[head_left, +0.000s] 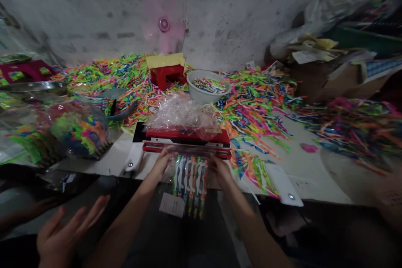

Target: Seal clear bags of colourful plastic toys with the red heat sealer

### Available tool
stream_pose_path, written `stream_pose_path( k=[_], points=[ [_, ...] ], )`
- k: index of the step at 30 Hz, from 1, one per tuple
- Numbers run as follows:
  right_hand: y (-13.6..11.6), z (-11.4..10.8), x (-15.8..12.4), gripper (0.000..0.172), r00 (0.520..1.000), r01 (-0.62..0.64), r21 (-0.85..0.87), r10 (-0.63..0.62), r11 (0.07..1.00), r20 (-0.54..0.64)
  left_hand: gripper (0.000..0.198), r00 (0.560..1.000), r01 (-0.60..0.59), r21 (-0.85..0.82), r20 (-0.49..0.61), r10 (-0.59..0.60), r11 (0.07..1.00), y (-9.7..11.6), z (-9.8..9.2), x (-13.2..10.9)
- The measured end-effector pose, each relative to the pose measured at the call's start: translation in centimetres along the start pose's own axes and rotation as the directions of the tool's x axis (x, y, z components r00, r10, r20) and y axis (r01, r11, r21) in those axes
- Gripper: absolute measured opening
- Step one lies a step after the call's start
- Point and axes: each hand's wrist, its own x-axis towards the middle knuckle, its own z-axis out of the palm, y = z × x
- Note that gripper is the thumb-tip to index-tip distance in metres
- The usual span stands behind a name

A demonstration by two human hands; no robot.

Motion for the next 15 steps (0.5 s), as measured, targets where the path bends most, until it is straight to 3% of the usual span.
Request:
stream_pose_path(
  k=[1,3,4,6,10,13,15],
  points=[
    [0.1,0.0,-0.1,0.027,1.0,0.005,-0.017,-0.005,1.0,-0.005,0.053,0.999,0.006,-0.004,-0.035,-0.006,1.0,0.9,-2.9,-0.9],
    [0.3,0.0,0.0,0.027,1.0,0.02,0.0,-0.02,1.0,-0.019,0.064,0.99,0.143,0.002,-0.004,-0.143,0.99,2.8,-8.0,-1.6],
    [0.4,0.0,0.1,0.026,0.999,0.027,0.018,-0.026,0.999,-0.03,0.066,0.978,0.207,0.015,0.022,-0.208,0.978,3.6,-10.0,-1.3],
    [0.5,-0.1,0.5,0.023,0.998,0.039,0.045,-0.036,0.998,-0.051,0.069,0.979,0.196,0.015,0.05,-0.197,0.98,5.1,-12.4,0.0],
    [1.1,-0.6,1.6,0.019,0.984,0.125,0.112,-0.109,0.986,-0.141,0.074,0.996,0.09,0.007,0.013,-0.09,0.996,7.0,-13.1,2.9],
    [2.1,-0.8,2.5,0.021,0.954,0.192,0.144,-0.15,0.971,-0.26,0.077,0.992,0.068,-0.017,-0.104,-0.069,0.998,7.4,-12.9,3.2],
    [2.7,-0.5,2.7,0.023,0.957,0.177,0.187,-0.124,0.966,-0.263,0.073,0.982,0.075,-0.047,-0.168,-0.082,0.996,7.1,-12.9,2.7]
  ],
)
